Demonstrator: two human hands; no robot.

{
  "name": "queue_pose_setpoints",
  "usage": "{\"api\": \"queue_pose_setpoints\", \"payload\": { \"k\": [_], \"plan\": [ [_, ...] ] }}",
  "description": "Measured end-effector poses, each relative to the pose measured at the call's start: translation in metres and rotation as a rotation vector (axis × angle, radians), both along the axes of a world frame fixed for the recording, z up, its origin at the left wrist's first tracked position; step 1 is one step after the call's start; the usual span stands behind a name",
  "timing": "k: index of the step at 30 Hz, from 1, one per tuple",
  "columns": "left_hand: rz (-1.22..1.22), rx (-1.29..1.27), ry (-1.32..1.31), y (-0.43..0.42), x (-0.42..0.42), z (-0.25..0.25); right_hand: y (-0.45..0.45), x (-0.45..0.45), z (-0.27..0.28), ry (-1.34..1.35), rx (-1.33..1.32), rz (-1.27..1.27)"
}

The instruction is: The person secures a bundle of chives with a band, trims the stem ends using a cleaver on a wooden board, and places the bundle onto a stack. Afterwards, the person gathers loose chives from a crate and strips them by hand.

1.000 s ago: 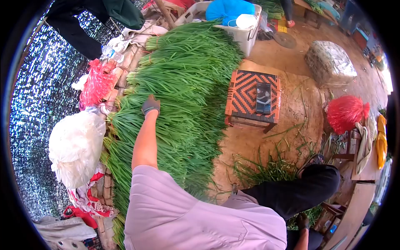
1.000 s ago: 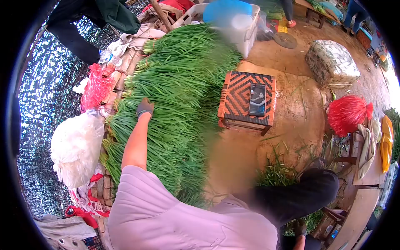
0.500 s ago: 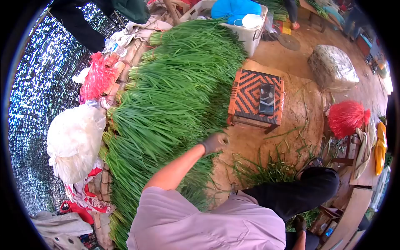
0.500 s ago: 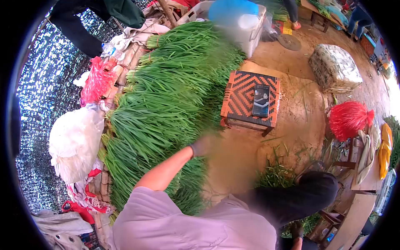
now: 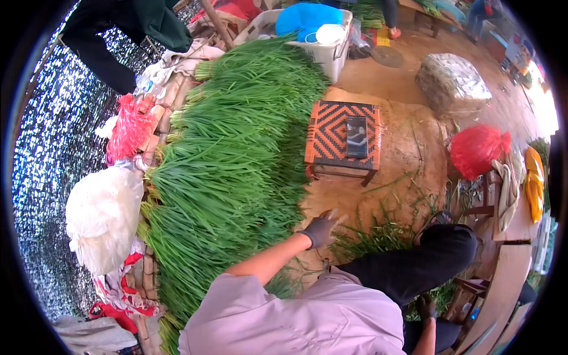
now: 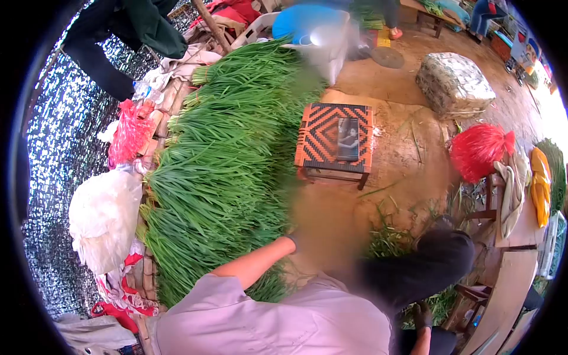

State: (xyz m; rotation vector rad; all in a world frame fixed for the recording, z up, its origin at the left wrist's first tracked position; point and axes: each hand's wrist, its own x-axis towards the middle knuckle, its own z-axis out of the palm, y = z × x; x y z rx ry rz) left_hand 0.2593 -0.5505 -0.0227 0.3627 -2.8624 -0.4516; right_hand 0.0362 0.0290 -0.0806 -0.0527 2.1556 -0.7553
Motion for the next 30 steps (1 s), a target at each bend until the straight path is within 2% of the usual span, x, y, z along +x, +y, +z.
{"api": "queue_pose_setpoints", "payload": {
  "k": [1, 3, 5, 6, 7, 9, 11, 13, 14, 16, 18, 21, 22, 24, 25, 26, 27, 28, 29, 30],
  "plan": [
    [-0.011, -0.002, 0.000, 0.004, -0.013, 0.019, -0.002, 0.003, 0.004, -0.021, -0.011, 0.021],
    [-0.098, 0.515, 0.013, 0.009, -0.048, 0.062, -0.004, 0.013, 0.007, 0.030, -0.094, -0.020],
    [-0.159, 0.585, 0.004, 0.025, -0.085, 0.092, 0.004, 0.025, 0.001, 0.084, -0.171, -0.071],
    [-0.205, 0.654, -0.001, 0.035, -0.104, 0.104, 0.021, 0.026, -0.018, 0.203, -0.212, -0.065],
    [-0.230, 0.656, -0.009, 0.049, -0.121, 0.115, 0.036, 0.032, -0.028, 0.324, -0.247, -0.061],
    [-0.321, 0.511, 0.274, 0.074, -0.151, 0.128, 0.034, 0.042, 0.006, 0.231, -0.294, -0.160],
    [-0.321, 0.529, 0.272, 0.082, -0.174, 0.128, 0.029, 0.063, 0.029, 0.122, -0.373, -0.368],
    [-0.285, 0.614, 0.328, 0.079, -0.187, 0.128, 0.041, 0.079, 0.032, 0.162, -0.312, -0.319],
    [-0.297, 0.613, 0.323, 0.074, -0.186, 0.127, 0.045, 0.088, 0.033, 0.195, -0.249, -0.254],
    [-0.041, 0.754, -0.014, 0.061, -0.172, 0.143, 0.050, 0.102, 0.030, 0.213, -0.212, -0.249],
    [-0.048, 0.706, -0.017, 0.043, -0.164, 0.101, 0.047, 0.111, 0.039, 0.214, -0.220, -0.262],
    [-0.118, 0.680, 0.028, 0.047, -0.161, 0.085, 0.039, 0.113, 0.059, 0.242, -0.222, -0.224],
    [-0.180, 0.703, 0.074, 0.053, -0.161, 0.097, 0.038, 0.115, 0.065, 0.240, -0.220, -0.229],
    [-0.206, 0.644, -0.029, 0.074, -0.165, 0.121, 0.036, 0.116, 0.073, 0.225, -0.216, -0.267],
    [-0.288, 0.633, 0.103, 0.088, -0.170, 0.132, 0.033, 0.119, 0.078, 0.345, -0.199, -0.220],
    [-0.376, 0.625, 0.236, 0.103, -0.175, 0.143, 0.031, 0.120, 0.084, 0.351, -0.190, -0.239],
    [-0.382, 0.676, 0.074, 0.115, -0.180, 0.167, 0.024, 0.118, 0.099, 0.433, -0.182, -0.196],
    [-0.442, 0.691, 0.075, 0.129, -0.185, 0.183, 0.017, 0.115, 0.122, 0.522, -0.160, -0.167],
    [-0.524, 0.735, 0.118, 0.147, -0.188, 0.197, -0.008, 0.113, 0.168, 0.555, -0.126, -0.192],
    [-0.606, 0.879, 0.211, 0.164, -0.199, 0.201, -0.017, 0.113, 0.192, 0.579, -0.093, -0.250]
  ]
}}
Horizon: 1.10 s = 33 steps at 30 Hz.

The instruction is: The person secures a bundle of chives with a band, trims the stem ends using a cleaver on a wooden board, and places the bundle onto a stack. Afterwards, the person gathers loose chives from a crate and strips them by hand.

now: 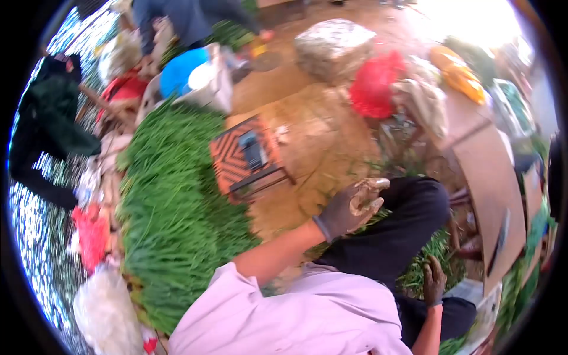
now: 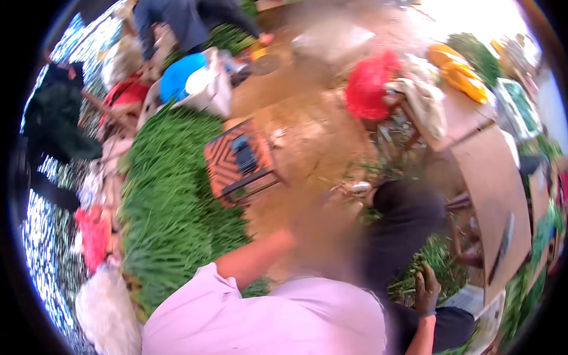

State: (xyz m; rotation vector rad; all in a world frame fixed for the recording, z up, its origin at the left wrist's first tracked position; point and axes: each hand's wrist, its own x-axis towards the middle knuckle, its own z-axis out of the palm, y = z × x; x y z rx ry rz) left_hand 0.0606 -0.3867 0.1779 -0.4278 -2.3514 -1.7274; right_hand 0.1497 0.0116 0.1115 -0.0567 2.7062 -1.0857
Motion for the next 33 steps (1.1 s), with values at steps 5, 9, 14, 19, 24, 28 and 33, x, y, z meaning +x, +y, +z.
{"api": "queue_pose_setpoints", "payload": {
  "k": [5, 9, 14, 19, 24, 28, 33],
  "plan": [
    [-0.384, 0.094, 0.156, 0.095, -0.011, 0.043, -0.046, -0.010, 0.079, 0.455, -0.408, -0.297],
    [-0.658, -0.101, 0.144, 0.155, -0.004, 0.039, -0.034, -0.025, 0.099, 0.575, -0.489, -0.413],
    [-0.744, -0.138, 0.094, 0.202, 0.027, 0.020, -0.037, -0.042, 0.106, 0.514, -0.795, -0.487],
    [-0.815, 0.038, -0.028, 0.202, 0.036, 0.024, -0.027, -0.046, 0.074, 0.521, -0.772, -0.272],
    [-1.035, 0.292, -0.014, 0.212, 0.025, 0.003, 0.016, -0.054, 0.025, 0.319, -1.039, -0.173],
    [-0.682, 0.313, 0.081, 0.237, 0.025, -0.008, 0.025, -0.055, 0.021, 0.050, -1.243, -0.409],
    [-0.731, 0.763, -0.202, 0.268, 0.030, -0.047, -0.036, -0.039, 0.074, 0.731, -0.254, -0.343]
  ]
}}
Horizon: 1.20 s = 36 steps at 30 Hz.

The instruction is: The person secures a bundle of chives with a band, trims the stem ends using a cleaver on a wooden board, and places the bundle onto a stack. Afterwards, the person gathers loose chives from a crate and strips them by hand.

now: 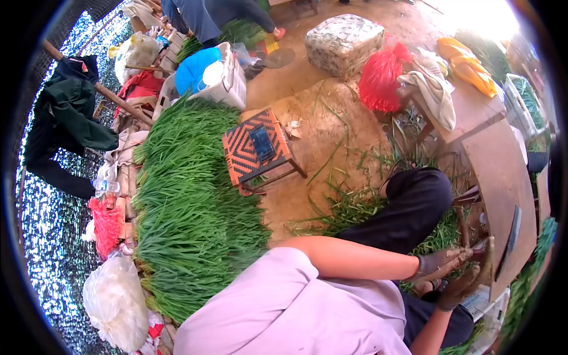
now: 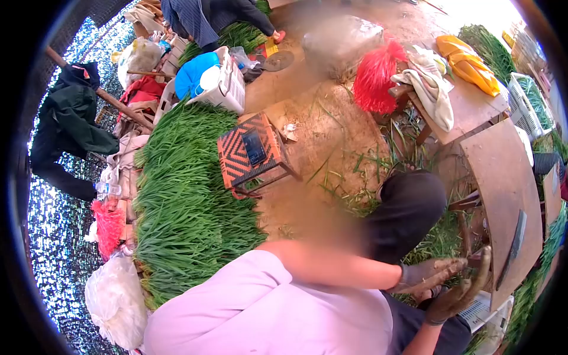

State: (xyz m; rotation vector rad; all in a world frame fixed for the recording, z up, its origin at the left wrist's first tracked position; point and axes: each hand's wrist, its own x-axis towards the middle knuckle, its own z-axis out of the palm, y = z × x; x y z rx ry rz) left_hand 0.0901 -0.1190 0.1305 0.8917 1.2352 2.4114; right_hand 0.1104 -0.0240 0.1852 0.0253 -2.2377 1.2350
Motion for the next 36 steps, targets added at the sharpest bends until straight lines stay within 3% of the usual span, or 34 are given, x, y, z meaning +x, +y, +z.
{"api": "queue_pose_setpoints", "payload": {
  "k": [2, 6, 8, 9, 10, 14, 19, 21, 24, 25, 26, 28, 29, 31, 33, 35, 36],
  "plan": [
    [-0.239, -0.055, -0.252, -0.007, 0.003, 0.006, -0.001, -0.001, -0.011, 0.057, 0.257, 0.071],
    [-0.462, -0.092, -0.478, -0.027, 0.002, 0.017, 0.004, -0.018, -0.026, 0.050, 0.193, 0.165],
    [-0.520, -0.109, -0.507, -0.036, 0.002, 0.024, 0.047, -0.024, -0.073, -0.021, 0.178, 0.150],
    [-0.554, -0.077, -0.510, -0.042, 0.001, 0.030, 0.067, -0.016, -0.095, -0.136, 0.199, 0.124],
    [-0.729, 0.257, -0.514, -0.057, 0.005, 0.047, 0.089, -0.004, -0.122, -0.253, 0.238, 0.099],
    [-0.609, 0.202, -0.571, -0.052, -0.008, 0.043, 0.150, 0.045, -0.198, -0.604, 0.346, 0.079],
    [-0.524, 0.174, -0.724, -0.034, -0.033, 0.018, 0.160, 0.053, -0.217, -0.760, 0.333, 0.128],
    [-0.160, 0.042, -0.508, -0.029, -0.035, 0.013, 0.162, 0.048, -0.217, -0.768, 0.323, 0.143],
    [-0.236, -0.125, -0.568, -0.057, -0.048, 0.030, 0.161, 0.031, -0.214, -0.640, 0.425, 0.203],
    [-0.325, -0.211, -0.587, -0.052, -0.049, 0.030, 0.158, 0.022, -0.215, -0.443, 0.596, 0.239],
    [-0.153, -0.166, -0.357, -0.049, -0.045, 0.025, 0.135, 0.016, -0.197, -0.049, 0.926, 0.092],
    [-0.013, -0.562, 0.112, -0.063, -0.057, 0.060, 0.131, 0.018, -0.170, -0.869, 1.101, -0.204],
    [0.358, -0.360, 0.457, -0.041, -0.064, 0.017, 0.126, 0.022, -0.159, -0.712, 0.890, -0.239],
    [-0.283, -0.487, -0.365, -0.065, -0.090, 0.031, 0.113, 0.027, -0.119, -0.462, 0.534, -0.238],
    [-0.248, -0.578, -0.266, -0.043, -0.106, 0.043, 0.097, 0.044, -0.048, -0.474, 0.279, -0.296],
    [-0.327, -0.618, -0.393, -0.022, -0.127, 0.022, 0.091, 0.067, 0.009, -0.462, 0.071, -0.387],
    [-0.327, -0.636, -0.432, -0.015, -0.136, 0.004, 0.092, 0.080, 0.019, -0.302, -0.023, -0.405]
  ]
}}
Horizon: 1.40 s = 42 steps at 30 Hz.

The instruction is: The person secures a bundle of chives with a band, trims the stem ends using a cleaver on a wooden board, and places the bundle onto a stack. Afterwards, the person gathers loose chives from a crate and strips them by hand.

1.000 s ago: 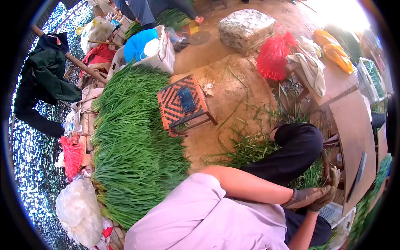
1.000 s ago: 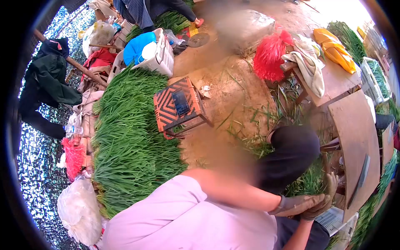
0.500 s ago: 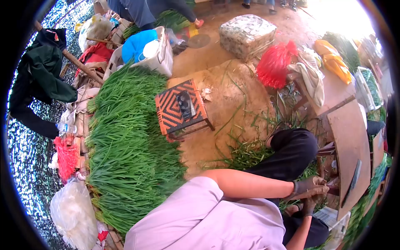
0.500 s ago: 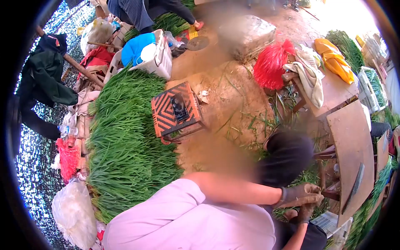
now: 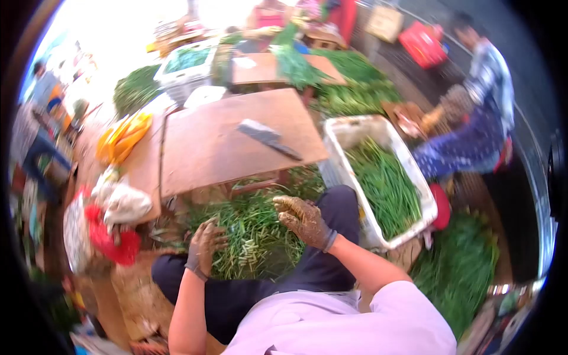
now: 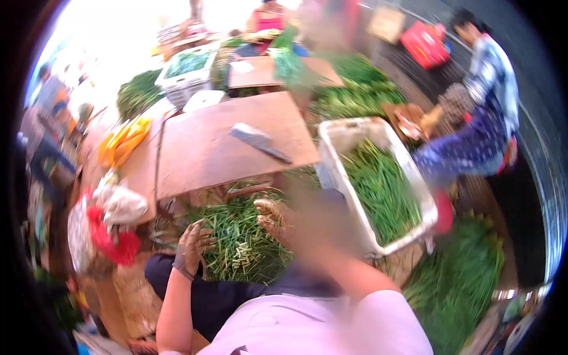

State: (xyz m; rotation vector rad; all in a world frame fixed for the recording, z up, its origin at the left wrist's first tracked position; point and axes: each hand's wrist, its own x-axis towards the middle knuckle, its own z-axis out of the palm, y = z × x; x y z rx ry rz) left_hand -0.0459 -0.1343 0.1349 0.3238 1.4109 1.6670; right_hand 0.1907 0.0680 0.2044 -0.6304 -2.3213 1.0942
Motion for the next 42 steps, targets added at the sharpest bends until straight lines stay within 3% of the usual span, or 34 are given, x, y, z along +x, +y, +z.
{"api": "queue_pose_setpoints", "payload": {
  "k": [3, 6, 8, 10, 12, 13, 16, 19, 27, 30, 32, 33, 36, 38, 42],
  "plan": [
    [-0.049, -0.095, -0.045, 0.009, -0.025, -0.044, 0.026, 0.040, 0.015, 0.212, -0.035, -0.165],
    [-0.105, -0.182, -0.035, 0.019, -0.014, -0.041, 0.048, 0.096, 0.028, 0.348, -0.314, -0.447],
    [-0.131, -0.188, -0.036, 0.022, -0.008, -0.035, 0.092, 0.136, -0.024, 0.335, -0.095, -0.647],
    [-0.139, -0.229, -0.034, 0.022, -0.002, -0.031, 0.124, 0.186, -0.056, 0.072, -0.216, -0.821],
    [-0.121, -0.248, -0.056, 0.027, -0.002, -0.041, 0.165, 0.242, -0.116, -0.063, -0.167, -0.894],
    [-0.126, -0.255, -0.049, 0.025, -0.004, -0.043, 0.172, 0.257, -0.128, -0.058, -0.177, -0.899],
    [-0.094, -0.322, -0.068, 0.026, -0.006, -0.051, 0.198, 0.281, -0.155, -0.418, -0.048, -0.920],
    [-0.077, -0.433, -0.069, 0.026, -0.009, -0.058, 0.229, 0.278, -0.180, -0.330, 0.042, -0.832],
    [0.002, -0.704, -0.125, 0.033, -0.022, -0.078, 0.316, 0.203, -0.218, -0.489, 0.044, -0.551],
    [0.016, -0.676, -0.253, 0.041, -0.021, -0.073, 0.353, 0.172, -0.232, -0.535, 0.095, -0.451],
    [0.121, -0.783, -0.309, 0.064, -0.007, -0.064, 0.374, 0.152, -0.273, -0.764, 0.214, -0.367],
    [0.098, -0.811, -0.307, 0.061, -0.014, -0.074, 0.372, 0.144, -0.262, -0.726, 0.112, -0.407],
    [-0.061, -0.931, -0.158, 0.029, -0.047, -0.111, 0.375, 0.128, -0.272, -0.855, 0.158, -0.506],
    [-0.109, -0.740, -0.398, 0.019, -0.057, -0.120, 0.381, 0.110, -0.271, -0.943, 0.094, -0.527],
    [-0.002, -0.921, -0.142, 0.063, -0.017, -0.090, 0.394, 0.098, -0.265, -1.100, 0.018, -0.527]
  ]
}}
